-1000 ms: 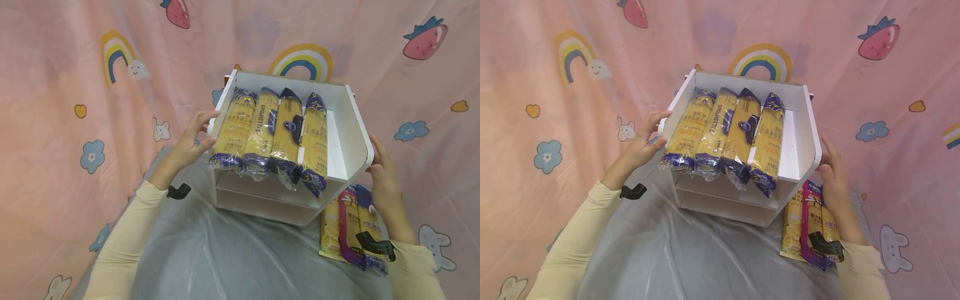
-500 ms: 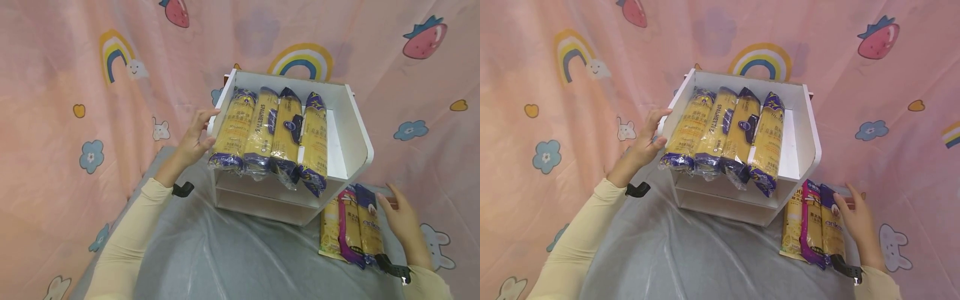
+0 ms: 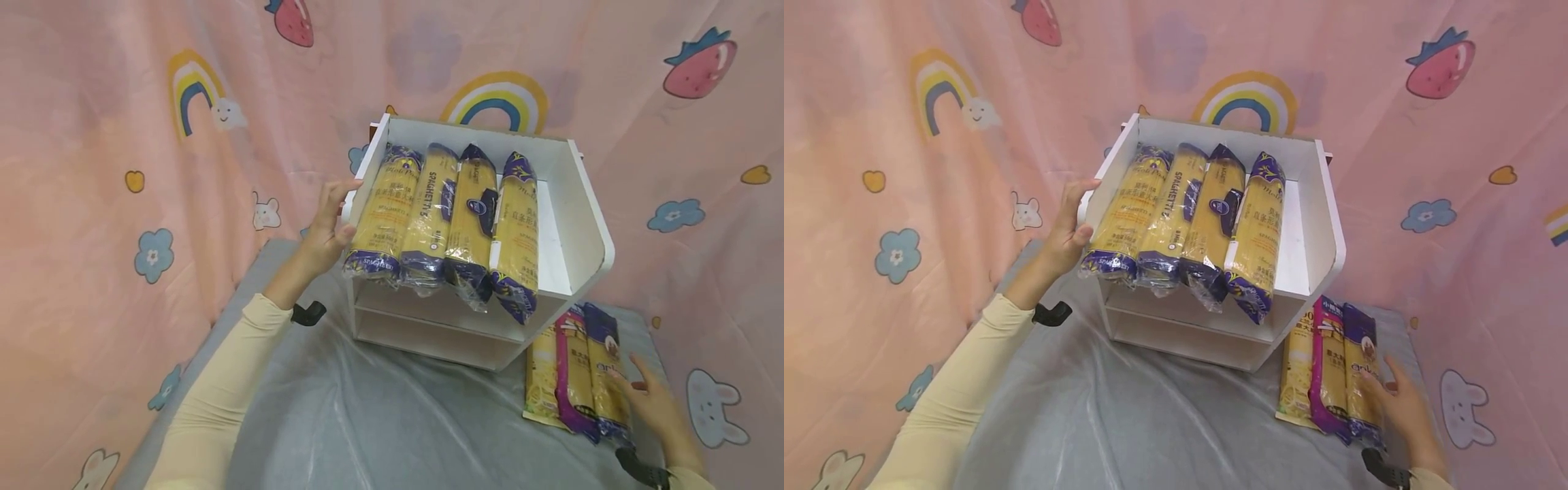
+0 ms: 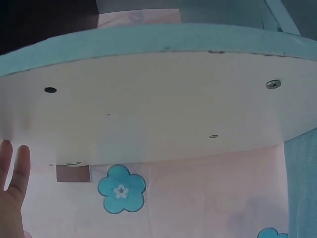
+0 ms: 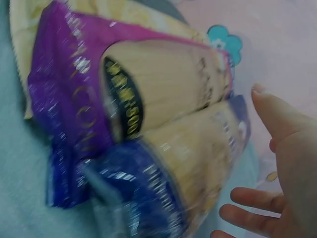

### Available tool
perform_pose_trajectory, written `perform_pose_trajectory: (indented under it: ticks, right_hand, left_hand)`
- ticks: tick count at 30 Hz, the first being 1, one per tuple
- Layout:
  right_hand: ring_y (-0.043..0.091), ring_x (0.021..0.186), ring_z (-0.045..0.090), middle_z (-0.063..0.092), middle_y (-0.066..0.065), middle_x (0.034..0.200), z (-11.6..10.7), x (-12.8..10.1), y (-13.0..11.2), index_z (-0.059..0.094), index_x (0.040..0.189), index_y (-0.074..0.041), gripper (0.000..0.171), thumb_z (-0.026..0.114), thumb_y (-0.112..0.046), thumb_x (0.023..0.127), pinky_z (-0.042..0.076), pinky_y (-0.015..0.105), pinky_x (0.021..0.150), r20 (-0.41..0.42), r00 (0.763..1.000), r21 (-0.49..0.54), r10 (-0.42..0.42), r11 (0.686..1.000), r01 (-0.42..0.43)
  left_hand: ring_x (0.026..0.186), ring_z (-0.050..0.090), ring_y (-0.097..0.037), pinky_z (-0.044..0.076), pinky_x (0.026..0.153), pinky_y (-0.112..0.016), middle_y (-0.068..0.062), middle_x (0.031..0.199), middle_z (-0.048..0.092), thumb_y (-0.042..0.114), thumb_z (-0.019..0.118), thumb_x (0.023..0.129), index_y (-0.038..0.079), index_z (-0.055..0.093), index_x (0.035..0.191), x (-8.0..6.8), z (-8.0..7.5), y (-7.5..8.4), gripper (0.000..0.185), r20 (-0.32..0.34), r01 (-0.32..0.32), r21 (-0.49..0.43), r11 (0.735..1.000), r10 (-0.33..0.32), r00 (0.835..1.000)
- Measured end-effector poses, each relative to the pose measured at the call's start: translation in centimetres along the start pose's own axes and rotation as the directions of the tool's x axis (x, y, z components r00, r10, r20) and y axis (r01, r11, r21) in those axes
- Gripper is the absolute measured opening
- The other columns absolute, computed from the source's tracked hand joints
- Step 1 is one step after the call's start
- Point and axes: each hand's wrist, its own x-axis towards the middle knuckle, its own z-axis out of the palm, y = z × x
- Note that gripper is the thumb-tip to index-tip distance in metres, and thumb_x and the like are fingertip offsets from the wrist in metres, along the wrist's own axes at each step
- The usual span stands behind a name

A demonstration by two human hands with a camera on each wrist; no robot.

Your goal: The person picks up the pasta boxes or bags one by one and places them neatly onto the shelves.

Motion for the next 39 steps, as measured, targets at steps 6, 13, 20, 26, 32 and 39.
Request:
perform_pose_trajectory:
  ticks: [6, 13, 20, 26, 32, 39]
  right_hand:
    - [0.064, 0.128, 0.037, 0.025, 0.049, 0.145, 1.2, 0.1, 0.9, -0.019, 0.153, -0.003, 0.098, 0.035, -0.065, 0.098, 0.046, 0.066, 0.092, 0.127, 0.991, 0.052, 0.036, 0.998, -0.043]
    - [0.063, 0.128, 0.038, 0.027, 0.047, 0.144, 1.7, 0.1, 1.0, -0.016, 0.153, 0.001, 0.104, 0.041, -0.065, 0.097, 0.043, 0.068, 0.095, 0.108, 0.993, 0.053, 0.037, 0.998, -0.043]
    - [0.067, 0.13, 0.031, 0.016, 0.05, 0.145, 1.8, 0.8, 1.7, -0.015, 0.153, -0.002, 0.104, 0.042, -0.066, 0.096, 0.037, 0.072, 0.099, 0.143, 0.988, 0.03, 0.051, 0.998, -0.056]
    - [0.071, 0.132, 0.015, 0.003, 0.049, 0.148, 1.4, 1.3, 1.6, -0.019, 0.152, -0.008, 0.107, 0.044, -0.071, 0.093, 0.027, 0.077, 0.103, 0.208, 0.973, 0.036, 0.101, 0.993, -0.111]
    - [0.072, 0.131, 0.017, 0.004, 0.051, 0.147, 0.8, 1.3, 1.1, -0.019, 0.152, -0.005, 0.11, 0.046, -0.071, 0.091, 0.03, 0.076, 0.101, 0.238, 0.965, 0.016, 0.111, 0.993, -0.119]
    - [0.069, 0.13, 0.027, 0.008, 0.051, 0.146, 1.2, 1.6, 1.7, -0.019, 0.152, -0.006, 0.106, 0.044, -0.068, 0.094, 0.035, 0.074, 0.098, 0.197, 0.979, 0.013, 0.049, 0.999, -0.053]
  left_hand:
    - [0.101, 0.049, -0.032, 0.05, 0.074, -0.033, -0.024, 0.13, 0.034, 0.078, 0.033, 0.091, 0.031, 0.029, 0.147, -0.1, 0.1, 0.0, 0.074, -0.002, 0.0, 0.005, 1.0, 0.0, 1.0]
    - [0.102, 0.047, -0.046, 0.047, 0.078, -0.046, -0.027, 0.131, 0.033, 0.078, 0.034, 0.091, 0.019, 0.029, 0.146, -0.1, 0.0, 0.0, 0.08, -0.008, -0.003, -0.002, 1.0, 0.003, 1.0]
    - [0.101, 0.048, -0.041, 0.048, 0.077, -0.049, -0.026, 0.131, 0.033, 0.077, 0.034, 0.092, 0.022, 0.029, 0.147, -0.1, 0.1, -0.2, 0.078, -0.008, -0.012, -0.002, 1.0, 0.012, 1.0]
    - [0.099, 0.048, -0.048, 0.047, 0.076, -0.035, -0.026, 0.13, 0.033, 0.078, 0.034, 0.091, 0.024, 0.028, 0.147, -0.1, 0.2, -0.2, 0.078, -0.011, -0.005, 0.002, 1.0, 0.005, 1.0]
    - [0.1, 0.048, -0.045, 0.048, 0.075, -0.041, -0.027, 0.13, 0.033, 0.078, 0.034, 0.091, 0.024, 0.028, 0.147, -0.3, 0.2, -0.1, 0.077, -0.014, -0.002, -0.006, 1.0, 0.002, 1.0]
    - [0.1, 0.048, -0.043, 0.046, 0.076, -0.038, -0.027, 0.13, 0.033, 0.077, 0.033, 0.092, 0.024, 0.028, 0.148, -0.2, 0.2, 0.0, 0.077, -0.011, -0.003, 0.005, 1.0, 0.003, 1.0]
